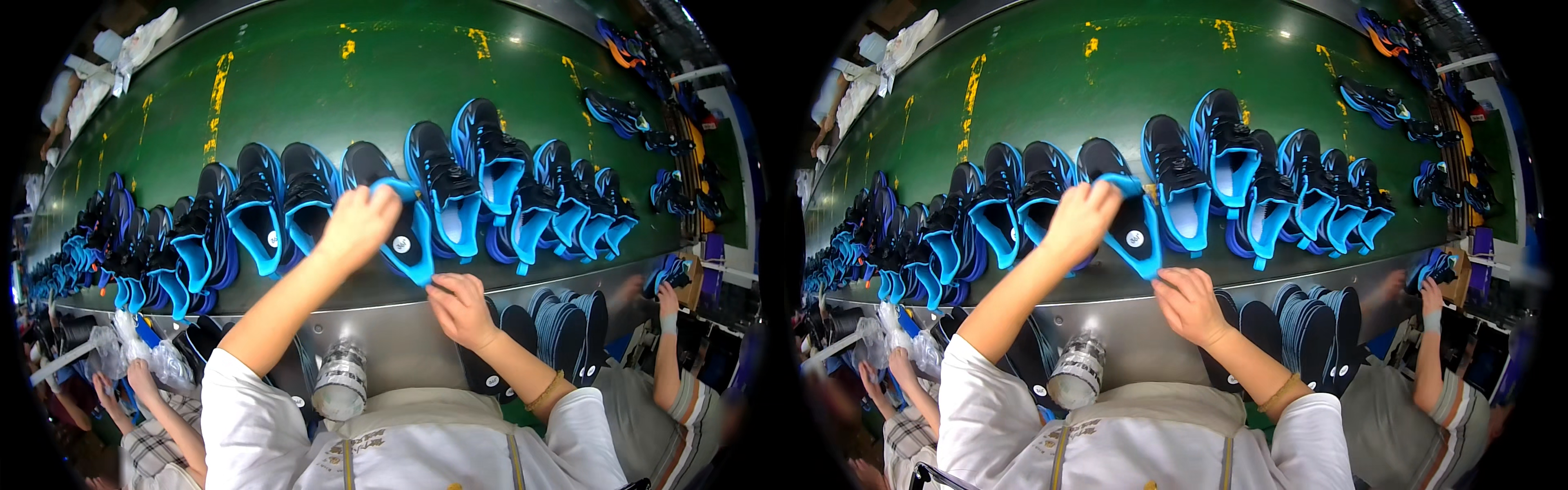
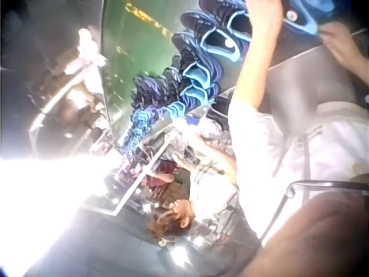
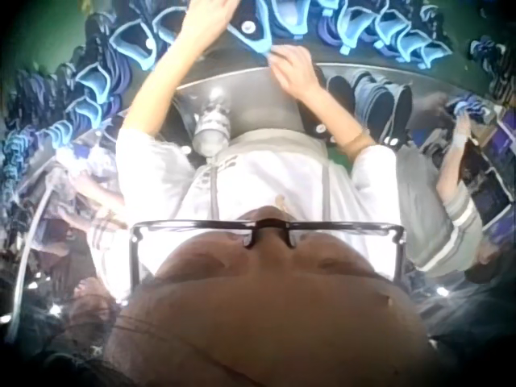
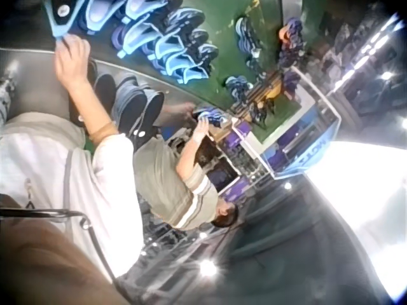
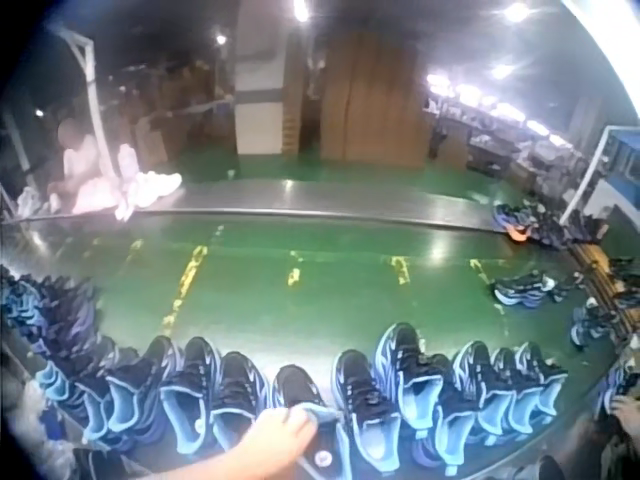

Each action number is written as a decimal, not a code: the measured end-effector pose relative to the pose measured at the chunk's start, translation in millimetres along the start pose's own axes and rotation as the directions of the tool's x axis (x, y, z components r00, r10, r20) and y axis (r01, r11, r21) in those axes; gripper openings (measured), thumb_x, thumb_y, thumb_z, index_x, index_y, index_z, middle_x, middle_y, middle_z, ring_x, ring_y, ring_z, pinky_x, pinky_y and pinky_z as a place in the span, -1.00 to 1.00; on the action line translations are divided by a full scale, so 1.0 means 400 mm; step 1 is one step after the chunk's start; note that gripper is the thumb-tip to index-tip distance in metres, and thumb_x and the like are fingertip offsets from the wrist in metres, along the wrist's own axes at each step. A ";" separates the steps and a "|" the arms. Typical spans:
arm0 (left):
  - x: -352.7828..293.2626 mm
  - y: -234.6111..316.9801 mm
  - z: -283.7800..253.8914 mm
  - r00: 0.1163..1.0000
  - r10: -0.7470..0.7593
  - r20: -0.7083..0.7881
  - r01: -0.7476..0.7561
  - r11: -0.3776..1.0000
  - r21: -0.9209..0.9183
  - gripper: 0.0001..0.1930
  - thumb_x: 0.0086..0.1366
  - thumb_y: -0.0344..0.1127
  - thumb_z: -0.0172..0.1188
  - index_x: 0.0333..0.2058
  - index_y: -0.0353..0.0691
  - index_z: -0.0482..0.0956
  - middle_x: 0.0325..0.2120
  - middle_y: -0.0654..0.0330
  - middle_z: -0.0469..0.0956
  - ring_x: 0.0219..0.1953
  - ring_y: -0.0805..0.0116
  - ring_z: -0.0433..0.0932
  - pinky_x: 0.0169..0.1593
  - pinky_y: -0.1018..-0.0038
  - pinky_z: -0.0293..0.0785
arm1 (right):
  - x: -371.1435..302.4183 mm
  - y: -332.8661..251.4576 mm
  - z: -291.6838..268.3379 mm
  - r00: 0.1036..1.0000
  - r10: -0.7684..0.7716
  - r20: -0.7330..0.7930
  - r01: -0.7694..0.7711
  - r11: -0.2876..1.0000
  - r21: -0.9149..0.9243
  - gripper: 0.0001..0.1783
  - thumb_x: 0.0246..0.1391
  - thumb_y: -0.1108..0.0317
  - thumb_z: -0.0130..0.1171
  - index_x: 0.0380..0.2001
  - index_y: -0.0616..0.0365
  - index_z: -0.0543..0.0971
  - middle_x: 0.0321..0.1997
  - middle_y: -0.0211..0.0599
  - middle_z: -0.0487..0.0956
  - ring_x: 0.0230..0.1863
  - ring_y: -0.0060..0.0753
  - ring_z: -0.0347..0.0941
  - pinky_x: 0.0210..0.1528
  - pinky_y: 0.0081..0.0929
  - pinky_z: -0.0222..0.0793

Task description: The person inserts black insoles into blue and black athletic shoes on a conveyor belt, then retrieves a shoe from a plastic bag on a nearby shelf and continues inserting insoles into the shoes on the belt.

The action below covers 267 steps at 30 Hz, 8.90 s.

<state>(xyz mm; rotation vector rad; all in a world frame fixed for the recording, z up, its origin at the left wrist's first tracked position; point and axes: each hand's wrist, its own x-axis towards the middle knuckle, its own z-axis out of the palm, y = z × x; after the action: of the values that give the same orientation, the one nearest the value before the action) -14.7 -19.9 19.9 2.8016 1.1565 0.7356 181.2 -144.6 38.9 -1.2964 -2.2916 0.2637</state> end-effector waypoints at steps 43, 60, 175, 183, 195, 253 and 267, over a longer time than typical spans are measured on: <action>0.248 0.109 0.109 0.750 -0.460 0.476 0.658 0.446 -0.607 -0.50 0.19 0.01 0.00 -0.43 -0.48 0.44 -0.63 0.03 0.42 -0.52 0.35 0.39 -0.41 0.39 0.31 | -0.592 -0.015 -0.270 0.583 0.806 -0.102 -0.807 0.561 -0.184 -0.62 -0.39 0.30 0.37 -0.44 0.20 0.48 -0.24 -0.07 0.36 -0.18 -0.03 0.30 -0.13 -0.24 0.24; 0.234 0.125 0.103 0.828 -0.394 0.399 0.560 0.572 -0.599 -0.56 0.19 -0.03 0.02 -0.53 -0.41 0.39 -0.64 -0.06 0.41 -0.55 0.15 0.41 -0.41 0.32 0.31 | 0.185 0.245 -0.160 0.695 0.464 0.550 -0.561 0.828 0.010 -0.85 -0.24 0.37 0.10 -0.62 0.23 0.58 -0.54 -0.06 0.53 -0.48 -0.18 0.47 -0.35 -0.38 0.37; 0.365 0.306 0.001 0.969 0.051 0.241 0.073 0.873 -0.482 -0.74 0.02 -0.45 0.05 -0.25 -0.31 0.38 -0.53 0.03 0.36 -0.46 0.14 0.44 -0.42 0.40 0.38 | -0.087 0.306 -0.184 0.974 0.209 0.092 -0.222 0.960 0.173 -0.73 -0.27 0.45 0.23 -0.38 0.19 0.48 -0.34 -0.25 0.38 -0.43 -0.26 0.34 -0.43 -0.40 0.28; 0.348 0.290 0.220 0.365 0.358 0.860 -0.630 0.775 -0.056 -0.81 -0.09 -0.28 0.10 -0.47 -0.14 0.61 -0.41 0.23 0.55 -0.32 0.26 0.50 -0.27 0.34 0.38 | -0.100 0.313 -0.136 0.957 0.287 -0.042 -0.251 0.892 0.375 -0.74 -0.26 0.56 0.25 -0.38 0.22 0.51 -0.35 -0.25 0.39 -0.44 -0.26 0.37 -0.44 -0.41 0.28; 0.374 0.263 0.224 0.247 0.484 0.839 -0.703 0.686 -0.188 -0.79 -0.07 -0.28 0.09 -0.43 -0.20 0.58 -0.58 0.25 0.53 -0.48 0.24 0.51 -0.43 0.22 0.40 | -0.114 0.332 -0.111 0.945 0.321 -0.064 -0.263 0.861 0.435 -0.65 -0.33 0.50 0.32 -0.33 0.13 0.54 -0.37 -0.32 0.38 -0.38 -0.32 0.35 -0.40 -0.45 0.24; 0.232 0.260 0.225 0.669 -0.728 -0.151 0.542 0.617 -0.570 -0.65 0.11 -0.36 0.07 -0.13 -0.30 0.25 -0.45 -0.02 0.33 -0.44 0.04 0.40 -0.39 0.25 0.34 | 0.122 0.265 -0.167 0.405 0.216 0.889 0.254 0.907 -0.336 -0.22 -0.01 -0.06 -0.41 -0.11 0.57 0.35 0.00 0.10 0.37 0.15 -0.15 0.19 0.30 -0.28 -0.70; 0.255 0.242 0.191 0.940 -0.327 0.103 0.342 0.890 -0.300 -0.68 -0.06 -0.42 0.21 -0.39 -0.31 0.23 -0.41 0.01 0.25 -0.41 0.02 0.40 -0.38 0.23 0.36 | 0.072 0.324 -0.100 0.591 0.127 0.797 0.059 0.978 -0.199 -0.47 -0.19 0.23 -0.02 -0.24 0.55 0.36 -0.20 0.08 0.47 0.02 -0.18 0.33 0.32 -0.26 -0.48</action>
<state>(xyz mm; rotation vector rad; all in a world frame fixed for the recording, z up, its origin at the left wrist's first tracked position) 145.0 -9.8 13.2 2.2694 1.3316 0.7362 286.3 -54.6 31.5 -1.5286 -3.1262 0.7992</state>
